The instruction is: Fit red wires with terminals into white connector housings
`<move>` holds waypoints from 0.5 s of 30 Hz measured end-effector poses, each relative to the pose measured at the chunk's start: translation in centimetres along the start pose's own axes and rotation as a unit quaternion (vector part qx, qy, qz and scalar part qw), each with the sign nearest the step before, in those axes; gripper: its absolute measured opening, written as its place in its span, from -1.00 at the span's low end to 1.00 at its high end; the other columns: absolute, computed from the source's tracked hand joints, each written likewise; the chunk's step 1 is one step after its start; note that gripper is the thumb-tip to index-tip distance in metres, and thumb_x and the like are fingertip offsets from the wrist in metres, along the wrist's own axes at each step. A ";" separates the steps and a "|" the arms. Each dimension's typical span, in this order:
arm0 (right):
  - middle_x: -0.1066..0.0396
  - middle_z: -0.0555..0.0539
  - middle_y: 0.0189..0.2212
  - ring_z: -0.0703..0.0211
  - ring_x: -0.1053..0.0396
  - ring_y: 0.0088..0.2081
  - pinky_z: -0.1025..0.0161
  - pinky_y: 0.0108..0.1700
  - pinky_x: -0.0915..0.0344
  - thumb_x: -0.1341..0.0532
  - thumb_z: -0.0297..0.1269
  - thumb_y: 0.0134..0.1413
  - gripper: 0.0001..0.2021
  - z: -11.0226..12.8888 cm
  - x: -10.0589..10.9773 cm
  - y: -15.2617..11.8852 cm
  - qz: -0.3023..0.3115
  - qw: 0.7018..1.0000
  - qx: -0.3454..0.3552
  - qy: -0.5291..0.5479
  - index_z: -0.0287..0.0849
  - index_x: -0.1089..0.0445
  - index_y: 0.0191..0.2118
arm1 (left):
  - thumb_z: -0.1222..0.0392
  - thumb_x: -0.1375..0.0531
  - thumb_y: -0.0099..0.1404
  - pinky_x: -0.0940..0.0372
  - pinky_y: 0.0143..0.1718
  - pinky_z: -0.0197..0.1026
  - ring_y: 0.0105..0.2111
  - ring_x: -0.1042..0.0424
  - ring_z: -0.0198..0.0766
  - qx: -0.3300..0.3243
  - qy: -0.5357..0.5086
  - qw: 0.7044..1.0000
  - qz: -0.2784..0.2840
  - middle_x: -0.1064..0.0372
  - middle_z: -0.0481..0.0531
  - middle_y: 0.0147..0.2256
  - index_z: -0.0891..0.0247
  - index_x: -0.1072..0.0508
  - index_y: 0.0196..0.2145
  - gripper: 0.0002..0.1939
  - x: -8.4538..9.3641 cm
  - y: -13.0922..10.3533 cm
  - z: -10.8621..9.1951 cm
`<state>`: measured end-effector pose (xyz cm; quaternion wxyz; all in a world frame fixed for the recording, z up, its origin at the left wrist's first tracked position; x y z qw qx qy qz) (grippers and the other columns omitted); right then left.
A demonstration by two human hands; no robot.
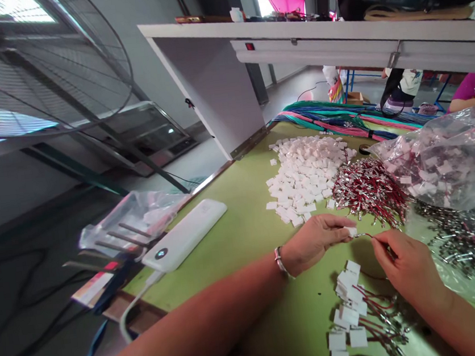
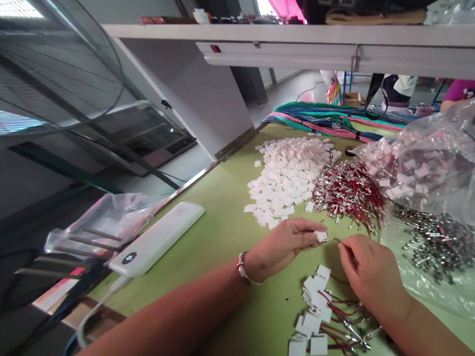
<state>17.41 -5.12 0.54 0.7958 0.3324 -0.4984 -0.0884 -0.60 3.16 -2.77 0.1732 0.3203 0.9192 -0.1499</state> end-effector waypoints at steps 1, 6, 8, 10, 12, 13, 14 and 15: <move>-0.39 0.04 -0.55 0.28 -0.33 -0.54 0.32 -0.43 -0.19 -0.09 -0.36 0.28 -0.84 0.0 0.0 0.0 -0.003 1.000 0.002 -0.003 -0.15 -0.31 -0.37 | 0.26 -0.38 0.14 -0.30 -0.23 -0.29 -0.40 -0.41 -0.40 -0.002 0.001 1.000 0.005 -0.51 0.01 -0.39 0.30 -0.59 -0.25 -0.81 0.0 0.0 0.0; -0.36 0.01 -0.55 0.26 -0.31 -0.53 0.31 -0.43 -0.17 -0.10 -0.41 0.27 -0.85 0.1 0.3 -0.2 -0.014 0.998 0.042 -0.040 -0.17 -0.31 -0.36 | 0.26 -0.40 0.11 -0.33 -0.24 -0.30 -0.40 -0.44 -0.39 -0.014 0.007 1.000 0.016 -0.52 -0.01 -0.38 0.29 -0.58 -0.25 -0.79 -0.4 -0.2 -0.4; -0.36 0.00 -0.54 0.24 -0.31 -0.52 0.30 -0.42 -0.16 -0.12 -0.43 0.26 -0.87 0.1 0.4 -0.3 -0.021 0.996 0.060 -0.054 -0.18 -0.32 -0.34 | 0.28 -0.41 0.09 -0.34 -0.22 -0.30 -0.39 -0.45 -0.40 -0.030 0.011 0.999 0.009 -0.52 -0.02 -0.37 0.28 -0.57 -0.25 -0.77 -0.5 -0.2 -0.5; -0.38 -0.02 -0.52 0.24 -0.32 -0.49 0.30 -0.39 -0.18 -0.12 -0.43 0.25 -0.89 0.1 0.3 -0.4 -0.022 0.997 0.061 -0.050 -0.19 -0.32 -0.32 | 0.31 -0.41 0.07 -0.35 -0.19 -0.29 -0.37 -0.46 -0.40 -0.042 0.016 0.999 0.001 -0.52 -0.03 -0.36 0.28 -0.56 -0.24 -0.74 -0.6 -0.1 -0.5; -0.39 -0.03 -0.51 0.24 -0.33 -0.48 0.30 -0.38 -0.19 -0.11 -0.43 0.26 -0.89 0.1 0.2 -0.4 -0.016 0.998 0.051 -0.032 -0.20 -0.32 -0.32 | 0.34 -0.39 0.07 -0.35 -0.17 -0.30 -0.35 -0.46 -0.41 -0.044 0.031 0.999 0.000 -0.52 -0.03 -0.35 0.28 -0.57 -0.23 -0.74 -0.7 -0.1 -0.6; -0.38 -0.02 -0.51 0.25 -0.33 -0.49 0.31 -0.38 -0.18 -0.11 -0.43 0.26 -0.88 0.1 0.2 -0.3 -0.013 0.998 0.047 -0.026 -0.19 -0.32 -0.33 | 0.35 -0.38 0.07 -0.35 -0.17 -0.30 -0.35 -0.46 -0.41 -0.042 0.041 0.998 0.000 -0.52 -0.03 -0.36 0.28 -0.57 -0.24 -0.75 -0.7 -0.1 -0.6; -0.37 -0.01 -0.53 0.25 -0.32 -0.50 0.31 -0.39 -0.18 -0.10 -0.43 0.26 -0.87 0.1 0.2 -0.3 -0.010 0.999 0.043 -0.022 -0.19 -0.31 -0.35 | 0.35 -0.37 0.07 -0.35 -0.17 -0.31 -0.36 -0.46 -0.42 -0.041 0.052 0.998 -0.003 -0.52 -0.04 -0.36 0.28 -0.57 -0.24 -0.76 -0.8 -0.2 -0.7; -0.36 0.00 -0.54 0.26 -0.31 -0.52 0.31 -0.41 -0.17 -0.10 -0.42 0.26 -0.85 0.1 0.1 -0.3 -0.007 0.999 0.040 -0.020 -0.18 -0.31 -0.37 | 0.36 -0.36 0.07 -0.35 -0.18 -0.32 -0.37 -0.46 -0.42 -0.041 0.062 0.997 -0.006 -0.52 -0.04 -0.37 0.27 -0.57 -0.25 -0.77 -0.9 -0.2 -0.8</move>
Point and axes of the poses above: each hand's wrist, its own y-axis towards the middle knuckle, its own x-axis out of the back of the hand, z = x × y, the point moved 2 cm from there along y, towards the middle knuckle
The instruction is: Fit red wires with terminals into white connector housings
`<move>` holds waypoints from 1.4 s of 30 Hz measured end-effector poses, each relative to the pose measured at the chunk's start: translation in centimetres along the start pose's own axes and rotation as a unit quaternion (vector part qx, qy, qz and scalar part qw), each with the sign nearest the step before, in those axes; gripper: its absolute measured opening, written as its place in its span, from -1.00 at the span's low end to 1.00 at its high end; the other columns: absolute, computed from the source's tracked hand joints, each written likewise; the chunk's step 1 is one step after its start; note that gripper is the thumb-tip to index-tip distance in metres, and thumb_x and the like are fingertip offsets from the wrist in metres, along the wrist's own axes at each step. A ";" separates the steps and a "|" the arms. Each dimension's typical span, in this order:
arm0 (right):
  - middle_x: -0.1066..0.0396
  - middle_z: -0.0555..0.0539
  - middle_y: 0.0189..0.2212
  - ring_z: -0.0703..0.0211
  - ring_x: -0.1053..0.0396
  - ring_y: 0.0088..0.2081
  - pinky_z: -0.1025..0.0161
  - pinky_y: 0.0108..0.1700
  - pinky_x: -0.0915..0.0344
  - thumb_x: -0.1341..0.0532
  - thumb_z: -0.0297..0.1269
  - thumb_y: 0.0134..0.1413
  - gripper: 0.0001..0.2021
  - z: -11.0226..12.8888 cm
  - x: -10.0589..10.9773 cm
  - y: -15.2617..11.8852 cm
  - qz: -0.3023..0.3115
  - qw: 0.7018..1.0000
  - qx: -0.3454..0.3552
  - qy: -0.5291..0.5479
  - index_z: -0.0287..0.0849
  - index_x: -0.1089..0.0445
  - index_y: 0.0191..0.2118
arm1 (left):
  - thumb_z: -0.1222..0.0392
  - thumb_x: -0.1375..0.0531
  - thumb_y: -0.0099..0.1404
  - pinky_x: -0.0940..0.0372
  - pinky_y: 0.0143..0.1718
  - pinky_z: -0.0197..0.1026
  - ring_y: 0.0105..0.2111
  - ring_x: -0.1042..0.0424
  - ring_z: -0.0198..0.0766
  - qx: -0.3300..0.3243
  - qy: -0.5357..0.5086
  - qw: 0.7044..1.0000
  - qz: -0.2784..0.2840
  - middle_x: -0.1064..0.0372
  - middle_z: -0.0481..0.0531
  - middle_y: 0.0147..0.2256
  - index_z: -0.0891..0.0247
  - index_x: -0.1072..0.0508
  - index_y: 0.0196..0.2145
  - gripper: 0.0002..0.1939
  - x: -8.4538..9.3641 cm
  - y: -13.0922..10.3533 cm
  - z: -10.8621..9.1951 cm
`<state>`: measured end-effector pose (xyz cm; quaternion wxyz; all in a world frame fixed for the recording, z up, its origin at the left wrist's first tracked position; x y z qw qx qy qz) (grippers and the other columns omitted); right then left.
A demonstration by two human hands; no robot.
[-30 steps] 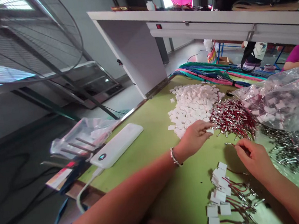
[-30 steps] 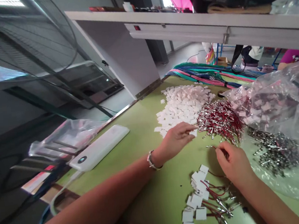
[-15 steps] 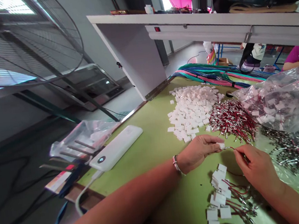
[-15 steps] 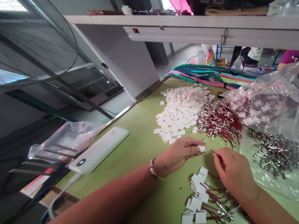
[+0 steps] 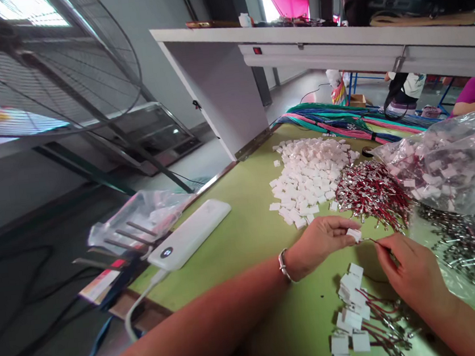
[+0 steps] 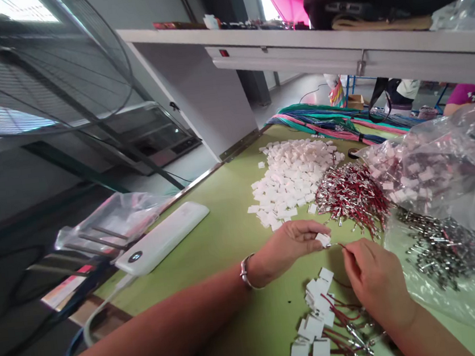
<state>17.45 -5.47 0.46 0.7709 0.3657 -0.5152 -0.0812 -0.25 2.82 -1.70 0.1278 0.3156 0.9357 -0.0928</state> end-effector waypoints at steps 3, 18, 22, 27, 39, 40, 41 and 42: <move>-0.35 0.03 -0.58 0.27 -0.29 -0.57 0.30 -0.46 -0.14 -0.09 -0.38 0.25 -0.82 0.0 -0.1 -0.1 0.010 1.000 -0.018 -0.002 -0.17 -0.31 -0.40 | 0.37 -0.34 0.07 -0.36 -0.20 -0.32 -0.40 -0.45 -0.43 -0.008 0.020 1.000 -0.014 -0.51 -0.07 -0.40 0.27 -0.57 -0.27 -0.79 -0.2 -0.1 -0.3; -0.06 0.11 -0.68 0.31 -0.03 -0.61 0.35 -0.59 -0.03 -0.09 -0.12 0.07 -0.70 -0.3 -0.6 0.4 0.179 0.872 -0.337 0.306 -0.14 -0.24 -0.60 | 0.21 -0.30 0.12 -0.32 -0.51 -0.37 -0.54 -0.45 -0.40 -0.034 0.148 0.987 0.060 -0.44 -0.06 -0.54 0.29 -0.49 -0.30 -0.83 0.2 -0.4 -1.3; -0.05 0.12 -0.69 0.32 -0.03 -0.61 0.36 -0.59 -0.03 -0.10 -0.12 0.07 -0.71 -0.1 -0.6 0.4 0.198 0.862 -0.329 0.331 -0.14 -0.25 -0.58 | 0.17 -0.36 0.05 -0.28 -0.57 -0.38 -0.59 -0.43 -0.41 0.004 0.085 0.994 0.075 -0.42 -0.10 -0.57 0.29 -0.41 -0.34 -0.74 0.2 -0.1 -0.8; -0.18 0.10 -0.69 0.31 -0.12 -0.61 0.35 -0.56 -0.05 -0.09 -0.18 0.12 -0.72 0.0 -0.7 0.1 0.198 0.910 -0.275 0.238 -0.15 -0.29 -0.56 | 0.22 -0.35 0.07 -0.29 -0.57 -0.36 -0.60 -0.43 -0.40 0.030 0.099 0.993 0.062 -0.41 -0.10 -0.61 0.30 -0.43 -0.33 -0.78 0.1 -0.2 -0.8; -0.24 0.10 -0.70 0.33 -0.15 -0.65 0.35 -0.57 -0.01 -0.09 -0.27 0.18 -0.74 0.5 -0.5 0.1 0.183 0.959 -0.140 0.165 -0.13 -0.31 -0.53 | 0.25 -0.33 0.13 -0.27 -0.52 -0.37 -0.58 -0.38 -0.45 0.016 0.121 0.986 0.111 -0.40 -0.11 -0.58 0.30 -0.49 -0.31 -0.85 -0.8 -0.8 -0.7; -0.25 0.10 -0.70 0.33 -0.17 -0.64 0.36 -0.57 -0.04 -0.08 -0.26 0.20 -0.74 0.6 -0.5 0.1 0.176 0.955 -0.150 0.184 -0.13 -0.32 -0.52 | 0.24 -0.34 0.12 -0.26 -0.53 -0.37 -0.59 -0.39 -0.44 0.025 0.097 0.989 0.110 -0.40 -0.11 -0.59 0.30 -0.48 -0.31 -0.82 -0.8 -0.7 -0.5; -0.26 0.10 -0.69 0.33 -0.20 -0.63 0.37 -0.56 -0.06 -0.08 -0.25 0.21 -0.73 0.7 -0.5 0.1 0.170 0.952 -0.160 0.199 -0.13 -0.32 -0.50 | 0.22 -0.36 0.10 -0.25 -0.55 -0.38 -0.61 -0.39 -0.44 0.032 0.073 0.991 0.107 -0.41 -0.11 -0.59 0.30 -0.46 -0.32 -0.80 -0.8 -0.6 -0.3; -0.28 0.10 -0.68 0.33 -0.22 -0.62 0.38 -0.55 -0.09 -0.07 -0.25 0.23 -0.73 0.8 -0.5 0.1 0.167 0.950 -0.166 0.207 -0.14 -0.32 -0.49 | 0.21 -0.37 0.08 -0.24 -0.56 -0.38 -0.62 -0.39 -0.44 0.039 0.050 0.993 0.103 -0.41 -0.11 -0.60 0.30 -0.45 -0.33 -0.78 -0.7 -0.5 0.0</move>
Point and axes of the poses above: each hand's wrist, its own y-axis towards the middle knuckle, its own x-axis out of the back of the hand, z = x × y, the point moved 2 cm from there along y, towards the middle knuckle
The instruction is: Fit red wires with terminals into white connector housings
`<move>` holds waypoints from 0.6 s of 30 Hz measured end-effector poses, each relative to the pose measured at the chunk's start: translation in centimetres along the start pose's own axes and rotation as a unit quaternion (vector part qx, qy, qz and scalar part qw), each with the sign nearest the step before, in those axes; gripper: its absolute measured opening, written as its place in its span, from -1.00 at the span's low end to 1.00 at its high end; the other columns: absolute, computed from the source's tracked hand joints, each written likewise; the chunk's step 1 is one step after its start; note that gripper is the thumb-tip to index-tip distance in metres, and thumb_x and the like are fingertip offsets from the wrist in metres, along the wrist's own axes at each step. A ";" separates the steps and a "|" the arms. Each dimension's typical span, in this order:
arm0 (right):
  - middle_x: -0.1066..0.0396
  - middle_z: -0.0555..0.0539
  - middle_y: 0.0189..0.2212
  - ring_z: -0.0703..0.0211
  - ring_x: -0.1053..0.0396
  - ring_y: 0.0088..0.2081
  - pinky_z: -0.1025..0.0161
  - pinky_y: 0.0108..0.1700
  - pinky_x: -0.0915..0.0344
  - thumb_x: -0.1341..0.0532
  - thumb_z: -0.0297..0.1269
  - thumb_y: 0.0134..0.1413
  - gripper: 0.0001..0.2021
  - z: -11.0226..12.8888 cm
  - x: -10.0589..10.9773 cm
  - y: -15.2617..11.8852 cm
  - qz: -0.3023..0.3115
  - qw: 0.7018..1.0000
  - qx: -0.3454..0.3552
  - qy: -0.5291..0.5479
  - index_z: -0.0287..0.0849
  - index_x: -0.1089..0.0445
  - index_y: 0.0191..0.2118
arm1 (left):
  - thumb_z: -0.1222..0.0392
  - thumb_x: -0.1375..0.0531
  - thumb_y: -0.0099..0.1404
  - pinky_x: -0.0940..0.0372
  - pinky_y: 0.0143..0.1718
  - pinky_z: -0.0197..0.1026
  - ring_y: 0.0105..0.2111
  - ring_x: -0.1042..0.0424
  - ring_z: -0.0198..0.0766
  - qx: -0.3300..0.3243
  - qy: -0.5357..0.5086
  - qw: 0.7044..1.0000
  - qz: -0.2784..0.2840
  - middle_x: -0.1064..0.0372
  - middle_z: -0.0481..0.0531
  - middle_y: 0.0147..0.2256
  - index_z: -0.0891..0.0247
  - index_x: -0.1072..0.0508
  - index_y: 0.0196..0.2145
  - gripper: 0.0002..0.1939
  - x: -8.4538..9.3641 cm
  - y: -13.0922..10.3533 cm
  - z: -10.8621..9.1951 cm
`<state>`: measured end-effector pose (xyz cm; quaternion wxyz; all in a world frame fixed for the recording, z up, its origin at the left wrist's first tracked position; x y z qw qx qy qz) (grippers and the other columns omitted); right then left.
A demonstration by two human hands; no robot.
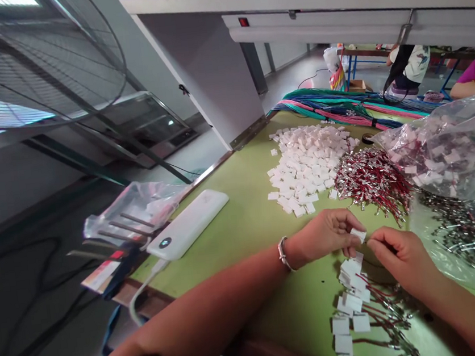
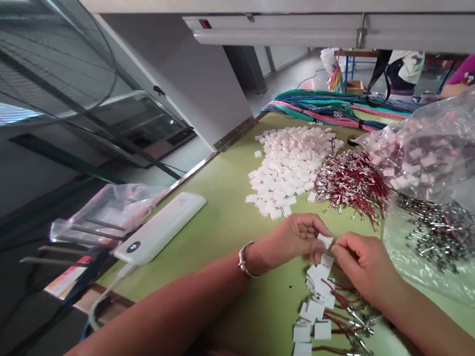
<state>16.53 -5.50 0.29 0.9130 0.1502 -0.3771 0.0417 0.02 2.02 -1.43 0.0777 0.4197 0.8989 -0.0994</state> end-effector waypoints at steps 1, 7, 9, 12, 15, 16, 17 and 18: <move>-0.30 0.10 -0.66 0.32 -0.24 -0.61 0.38 -0.54 -0.11 -0.07 -0.25 0.24 -0.74 0.0 -0.1 0.0 -0.001 1.000 0.000 0.001 -0.14 -0.33 -0.47 | 0.20 -0.38 0.07 -0.23 -0.58 -0.38 -0.63 -0.39 -0.44 0.003 -0.024 1.000 -0.005 -0.42 -0.10 -0.61 0.30 -0.44 -0.35 -0.77 0.0 0.1 0.2; -0.33 0.09 -0.65 0.32 -0.24 -0.62 0.37 -0.53 -0.10 -0.05 -0.25 0.27 -0.74 -0.3 -0.4 0.2 -0.021 0.998 0.039 -0.039 -0.13 -0.33 -0.44 | 0.16 -0.37 0.09 -0.22 -0.55 -0.38 -0.61 -0.37 -0.46 -0.018 -0.108 0.991 -0.077 -0.43 -0.11 -0.58 0.29 -0.42 -0.36 -0.76 -0.7 0.1 0.7; -0.34 0.08 -0.64 0.32 -0.25 -0.61 0.37 -0.52 -0.10 -0.04 -0.26 0.28 -0.74 -0.3 -0.6 0.3 -0.028 0.997 0.046 -0.057 -0.14 -0.32 -0.43 | 0.16 -0.37 0.11 -0.22 -0.54 -0.37 -0.62 -0.35 -0.48 -0.031 -0.122 0.986 -0.105 -0.42 -0.13 -0.58 0.29 -0.40 -0.37 -0.77 -1.0 0.1 0.8; -0.33 0.05 -0.64 0.29 -0.27 -0.62 0.33 -0.53 -0.06 -0.01 -0.29 0.29 -0.73 -0.1 -0.8 0.3 -0.040 0.990 0.071 -0.118 -0.14 -0.29 -0.44 | 0.17 -0.35 0.13 -0.18 -0.56 -0.39 -0.64 -0.31 -0.50 -0.043 -0.113 0.985 -0.120 -0.37 -0.17 -0.61 0.29 -0.38 -0.37 -0.78 -1.3 0.3 1.0; -0.30 0.05 -0.66 0.27 -0.25 -0.63 0.31 -0.53 -0.03 0.01 -0.29 0.29 -0.71 -0.1 -0.9 0.3 -0.049 0.981 0.098 -0.159 -0.13 -0.26 -0.48 | 0.15 -0.34 0.14 -0.10 -0.60 -0.40 -0.65 -0.28 -0.51 -0.048 -0.091 0.990 -0.096 -0.35 -0.17 -0.61 0.28 -0.37 -0.38 -0.77 -1.3 0.5 1.0; -0.30 0.05 -0.66 0.27 -0.25 -0.63 0.31 -0.53 -0.03 0.01 -0.29 0.29 -0.71 -0.2 -0.9 0.3 -0.045 0.981 0.098 -0.158 -0.13 -0.25 -0.48 | 0.13 -0.34 0.14 -0.09 -0.61 -0.40 -0.65 -0.27 -0.51 -0.046 -0.085 0.992 -0.085 -0.35 -0.17 -0.60 0.28 -0.36 -0.38 -0.76 -1.3 0.5 0.9; -0.31 0.05 -0.66 0.27 -0.26 -0.63 0.32 -0.53 -0.04 0.00 -0.29 0.28 -0.72 -0.3 -0.8 0.3 -0.038 0.984 0.094 -0.149 -0.13 -0.26 -0.47 | 0.11 -0.34 0.14 -0.09 -0.61 -0.40 -0.66 -0.25 -0.52 -0.042 -0.079 0.993 -0.075 -0.35 -0.17 -0.60 0.28 -0.35 -0.38 -0.74 -1.3 0.5 0.8; -0.31 0.06 -0.65 0.28 -0.26 -0.62 0.33 -0.52 -0.05 -0.02 -0.30 0.27 -0.73 -0.4 -0.8 0.4 -0.031 0.986 0.087 -0.136 -0.13 -0.27 -0.47 | 0.09 -0.33 0.15 -0.09 -0.61 -0.39 -0.66 -0.24 -0.52 -0.037 -0.071 0.995 -0.066 -0.34 -0.18 -0.60 0.27 -0.34 -0.38 -0.73 -1.4 0.5 0.7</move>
Point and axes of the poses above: each hand's wrist, its own y-axis towards the middle knuckle, its own x-axis out of the back of the hand, z = x × y, the point moved 2 cm from there along y, towards the middle knuckle
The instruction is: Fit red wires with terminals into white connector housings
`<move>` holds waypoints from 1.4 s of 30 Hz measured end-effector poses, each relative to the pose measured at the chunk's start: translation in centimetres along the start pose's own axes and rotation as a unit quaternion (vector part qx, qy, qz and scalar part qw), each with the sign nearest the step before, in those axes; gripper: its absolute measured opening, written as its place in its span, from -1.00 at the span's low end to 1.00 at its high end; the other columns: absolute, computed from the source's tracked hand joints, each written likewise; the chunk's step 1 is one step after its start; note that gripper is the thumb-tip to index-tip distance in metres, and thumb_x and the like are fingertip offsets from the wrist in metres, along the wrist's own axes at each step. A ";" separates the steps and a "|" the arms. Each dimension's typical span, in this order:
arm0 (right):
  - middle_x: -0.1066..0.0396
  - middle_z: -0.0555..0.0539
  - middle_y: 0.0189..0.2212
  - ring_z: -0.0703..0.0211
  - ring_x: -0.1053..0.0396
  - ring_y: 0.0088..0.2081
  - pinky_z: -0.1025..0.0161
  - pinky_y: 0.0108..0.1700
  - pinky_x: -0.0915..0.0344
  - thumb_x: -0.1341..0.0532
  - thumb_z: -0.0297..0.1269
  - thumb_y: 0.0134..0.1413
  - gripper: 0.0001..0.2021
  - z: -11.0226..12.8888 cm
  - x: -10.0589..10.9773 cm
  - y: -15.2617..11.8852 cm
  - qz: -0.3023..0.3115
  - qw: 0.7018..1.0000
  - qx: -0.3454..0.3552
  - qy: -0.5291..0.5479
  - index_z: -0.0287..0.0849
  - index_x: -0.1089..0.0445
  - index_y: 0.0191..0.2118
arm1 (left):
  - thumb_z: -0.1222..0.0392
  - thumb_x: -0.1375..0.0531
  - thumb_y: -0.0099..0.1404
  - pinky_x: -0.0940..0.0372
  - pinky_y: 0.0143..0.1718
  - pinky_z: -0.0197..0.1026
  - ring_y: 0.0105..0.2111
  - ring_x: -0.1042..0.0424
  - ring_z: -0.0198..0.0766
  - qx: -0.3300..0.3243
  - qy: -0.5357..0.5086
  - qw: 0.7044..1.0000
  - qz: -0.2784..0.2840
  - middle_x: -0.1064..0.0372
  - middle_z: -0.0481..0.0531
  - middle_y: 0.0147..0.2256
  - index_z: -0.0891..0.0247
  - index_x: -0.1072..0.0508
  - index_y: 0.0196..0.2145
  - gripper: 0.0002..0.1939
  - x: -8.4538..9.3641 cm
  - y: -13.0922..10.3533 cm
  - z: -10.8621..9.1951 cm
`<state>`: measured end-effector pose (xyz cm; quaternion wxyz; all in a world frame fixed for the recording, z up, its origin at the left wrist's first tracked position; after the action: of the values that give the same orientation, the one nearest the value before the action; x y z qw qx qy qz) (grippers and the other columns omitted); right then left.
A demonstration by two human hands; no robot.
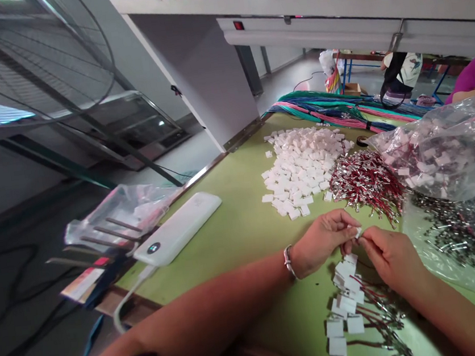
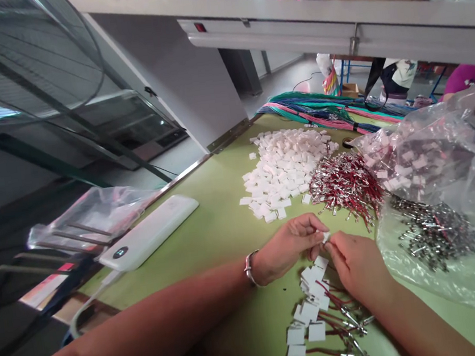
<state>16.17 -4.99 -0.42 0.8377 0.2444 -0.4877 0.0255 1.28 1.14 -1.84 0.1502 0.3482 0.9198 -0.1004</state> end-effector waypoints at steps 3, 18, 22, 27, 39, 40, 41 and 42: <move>-0.32 0.08 -0.65 0.30 -0.25 -0.61 0.36 -0.53 -0.08 -0.05 -0.29 0.25 -0.74 -0.3 0.5 0.3 0.027 0.998 -0.028 0.056 -0.14 -0.28 -0.47 | 0.05 -0.31 0.16 -0.12 -0.59 -0.38 -0.66 -0.24 -0.49 0.006 0.047 0.999 0.014 -0.30 -0.19 -0.65 0.26 -0.35 -0.36 -0.74 -0.1 0.0 -0.1; -0.32 0.05 -0.66 0.26 -0.25 -0.62 0.32 -0.56 -0.10 -0.09 -0.22 0.17 -0.73 -6.7 6.5 1.2 0.180 0.962 -0.205 0.024 -0.13 -0.38 -0.51 | 0.12 -0.12 0.36 -0.30 -0.13 -0.17 -0.29 -0.43 -0.22 -0.174 0.421 0.882 0.125 -0.52 0.09 -0.32 0.24 -0.55 -0.30 -0.76 -0.4 -1.1 -1.3; -0.45 -0.06 -0.40 0.19 -0.35 -0.47 0.25 -0.39 -0.24 -0.15 -0.30 0.09 -0.84 -8.2 5.7 3.7 0.035 0.980 -0.153 -0.123 -0.17 -0.48 -0.29 | 0.14 -0.09 0.38 -0.32 -0.15 -0.19 -0.32 -0.44 -0.21 -0.178 0.386 0.881 0.209 -0.52 0.12 -0.37 0.27 -0.55 -0.34 -0.72 -1.1 -1.4 -0.7; -0.37 -0.17 -0.04 0.06 -0.38 -0.15 0.23 -0.26 -0.25 -0.19 -0.39 0.05 -0.68 -8.6 4.3 6.3 0.051 0.963 -0.102 -0.243 -0.16 -0.40 -0.03 | 0.19 -0.13 0.35 -0.32 -0.12 -0.21 -0.35 -0.46 -0.25 -0.175 0.340 0.886 0.262 -0.53 0.11 -0.39 0.27 -0.51 -0.45 -0.74 -1.5 -1.8 -0.3; -0.37 -0.05 -0.31 0.16 -0.34 -0.33 0.27 -0.31 -0.16 -0.16 -0.39 0.14 -0.92 -8.7 3.2 6.7 0.142 0.958 -0.062 -0.240 -0.14 -0.39 -0.35 | 0.20 -0.14 0.32 -0.37 -0.20 -0.27 -0.32 -0.47 -0.32 -0.094 0.350 0.928 0.090 -0.53 0.08 -0.33 0.31 -0.57 -0.33 -0.79 1.4 -0.2 -1.3; -0.38 -0.05 -0.33 0.15 -0.34 -0.33 0.26 -0.31 -0.16 -0.14 -0.38 0.18 -0.89 -8.4 3.3 6.5 0.142 0.959 -0.055 -0.241 -0.14 -0.40 -0.33 | 0.19 -0.14 0.32 -0.37 -0.22 -0.28 -0.33 -0.47 -0.33 -0.085 0.344 0.932 0.074 -0.53 0.07 -0.33 0.31 -0.57 -0.33 -0.79 1.6 -0.1 -1.4; -0.39 -0.07 -0.32 0.12 -0.35 -0.31 0.25 -0.29 -0.17 -0.11 -0.36 0.21 -0.86 -8.0 3.4 6.3 0.135 0.960 -0.050 -0.242 -0.15 -0.41 -0.31 | 0.18 -0.14 0.31 -0.37 -0.24 -0.29 -0.35 -0.47 -0.34 -0.075 0.337 0.937 0.057 -0.53 0.06 -0.34 0.30 -0.56 -0.34 -0.78 1.8 0.0 -1.5; -0.40 -0.10 -0.29 0.11 -0.35 -0.28 0.24 -0.27 -0.18 -0.08 -0.34 0.24 -0.83 -7.8 3.5 6.3 0.124 0.961 -0.049 -0.243 -0.16 -0.42 -0.26 | 0.18 -0.14 0.31 -0.37 -0.26 -0.29 -0.36 -0.46 -0.35 -0.065 0.330 0.941 0.043 -0.53 0.06 -0.35 0.30 -0.56 -0.35 -0.78 2.0 0.1 -1.5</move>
<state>22.50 3.24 1.73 0.6948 0.1398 -0.7040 0.0452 -0.38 2.90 -1.14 -0.1352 0.3903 0.9066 0.0868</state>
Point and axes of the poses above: each hand's wrist, its own y-axis towards the middle knuckle, its own x-axis out of the back of the hand, z = x × y, the point moved 2 cm from there along y, towards the middle knuckle
